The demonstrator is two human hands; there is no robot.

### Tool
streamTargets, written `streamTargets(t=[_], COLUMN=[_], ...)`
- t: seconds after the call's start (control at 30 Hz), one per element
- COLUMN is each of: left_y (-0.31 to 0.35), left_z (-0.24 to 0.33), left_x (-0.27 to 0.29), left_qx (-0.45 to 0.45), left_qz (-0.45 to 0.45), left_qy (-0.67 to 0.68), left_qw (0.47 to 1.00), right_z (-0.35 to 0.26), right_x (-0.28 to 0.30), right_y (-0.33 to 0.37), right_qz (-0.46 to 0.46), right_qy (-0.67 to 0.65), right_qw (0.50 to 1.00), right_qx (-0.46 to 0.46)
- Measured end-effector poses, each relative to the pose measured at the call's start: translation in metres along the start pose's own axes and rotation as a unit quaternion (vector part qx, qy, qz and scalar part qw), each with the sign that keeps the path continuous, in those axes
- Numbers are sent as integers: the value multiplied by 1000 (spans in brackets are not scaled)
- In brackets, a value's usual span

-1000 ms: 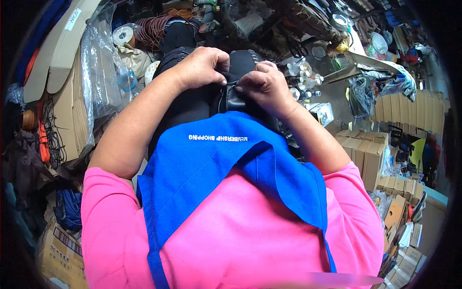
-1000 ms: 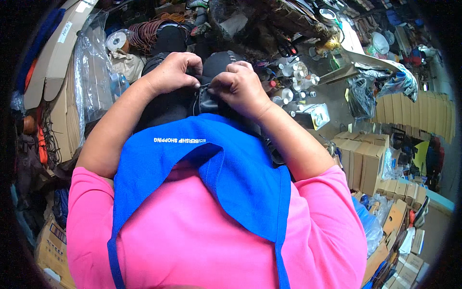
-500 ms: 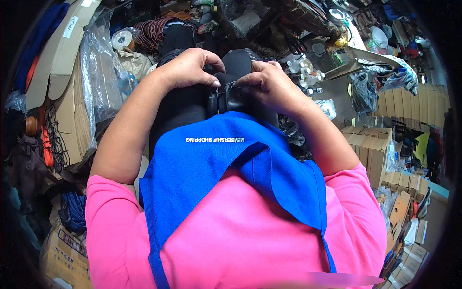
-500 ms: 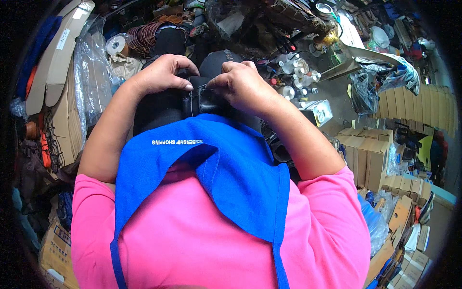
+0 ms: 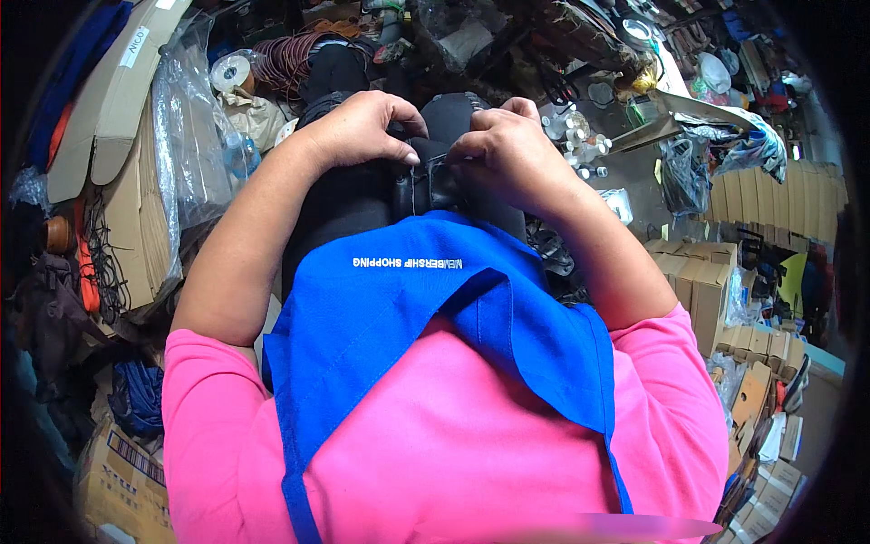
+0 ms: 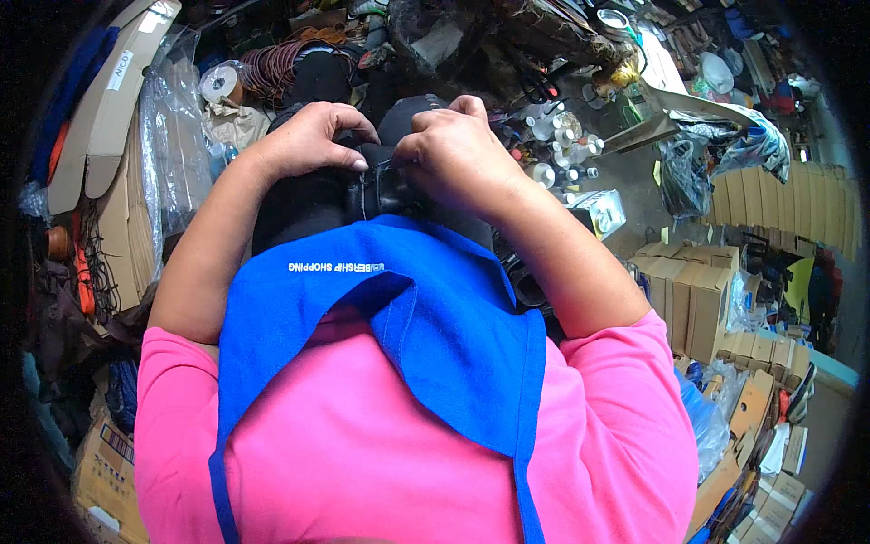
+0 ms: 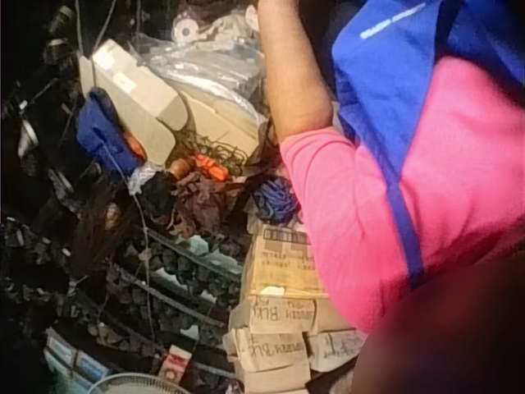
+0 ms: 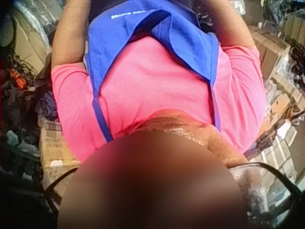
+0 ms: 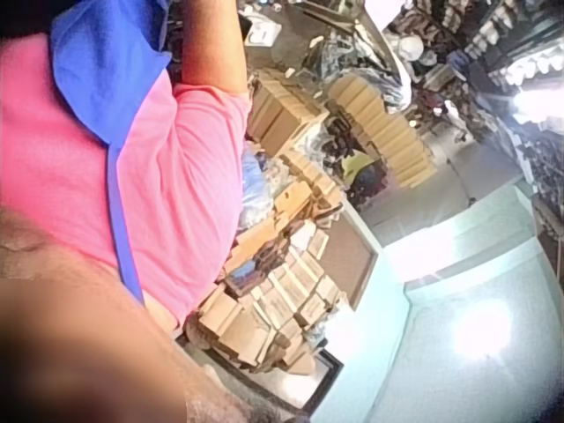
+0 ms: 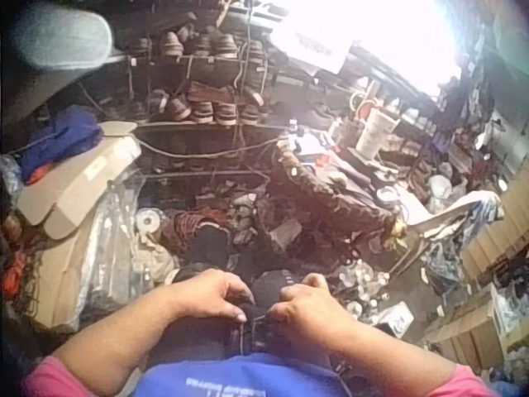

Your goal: Sewing a black leather shoe upper by hand with a needle and thread.

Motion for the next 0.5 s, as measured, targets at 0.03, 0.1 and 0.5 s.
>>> streamTargets(t=[0.03,0.1,0.5], left_y=[0,0,-1], left_z=[0,1,-1], left_x=[0,0,1], left_qx=[-1,-1,-2], left_qz=[3,0,55], left_qy=[-2,-5,-18], left_qw=[1000,1000,998], right_z=[0,4,13], right_x=[-1,-4,-24], right_y=[-1,-2,-5], right_qz=[-1,9,82], right_qy=[0,-31,-123], right_qw=[1000,999,989], right_qx=[0,7,31])
Point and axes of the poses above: each hand's wrist, its own y-axis away from the middle knuckle, its own x-axis out of the back of the hand, z = x × y, the point moved 8 cm from there along -y, towards the middle knuckle, and after that the axes turned 13 degrees about -y, right-handed, at the moved point
